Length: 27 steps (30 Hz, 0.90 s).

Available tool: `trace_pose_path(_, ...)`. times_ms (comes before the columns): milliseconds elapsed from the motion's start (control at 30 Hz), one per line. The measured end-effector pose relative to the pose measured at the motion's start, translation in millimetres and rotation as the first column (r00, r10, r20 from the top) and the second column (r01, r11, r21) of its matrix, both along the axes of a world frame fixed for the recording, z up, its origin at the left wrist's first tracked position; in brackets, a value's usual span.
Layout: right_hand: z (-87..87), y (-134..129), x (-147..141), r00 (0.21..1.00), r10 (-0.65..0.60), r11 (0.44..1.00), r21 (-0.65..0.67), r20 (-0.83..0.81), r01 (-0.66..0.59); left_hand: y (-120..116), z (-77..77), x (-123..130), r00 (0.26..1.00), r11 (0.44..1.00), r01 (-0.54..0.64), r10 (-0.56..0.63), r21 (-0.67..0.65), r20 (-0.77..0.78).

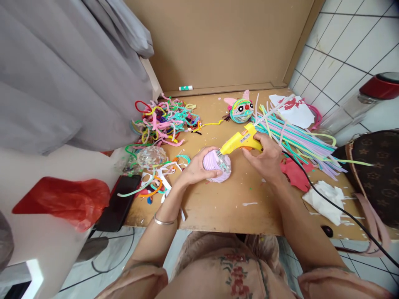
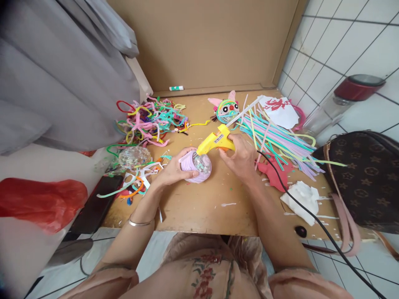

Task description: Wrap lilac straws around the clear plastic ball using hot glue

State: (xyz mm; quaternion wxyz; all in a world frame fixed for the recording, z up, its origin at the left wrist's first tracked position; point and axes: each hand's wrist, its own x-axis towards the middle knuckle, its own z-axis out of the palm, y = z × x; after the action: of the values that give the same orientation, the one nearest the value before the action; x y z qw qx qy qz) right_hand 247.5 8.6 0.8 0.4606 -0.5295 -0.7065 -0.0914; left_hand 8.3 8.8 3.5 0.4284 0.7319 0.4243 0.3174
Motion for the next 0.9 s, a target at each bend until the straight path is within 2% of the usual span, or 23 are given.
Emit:
trace_pose_path(200,0.5,-0.7,0.0,1.0,0.013,1.0,0.016,0.015,-0.013,0.0,0.6,0.1,1.0,1.0,0.002,-0.002,-0.006,-0.009)
trace_pose_path(567,-4.7,3.6,0.9,0.996,0.077,0.975,0.205,0.034,-0.083,-1.3,2.6,0.8,1.0,1.0,-0.004,0.004,-0.004,-0.029)
trace_pose_path(900,-2.8,2.7,1.0,0.998,0.064,0.977,0.2,0.02,-0.067,-0.4,-0.2,-0.6,0.999,1.0,0.003,-0.003,0.014,-0.037)
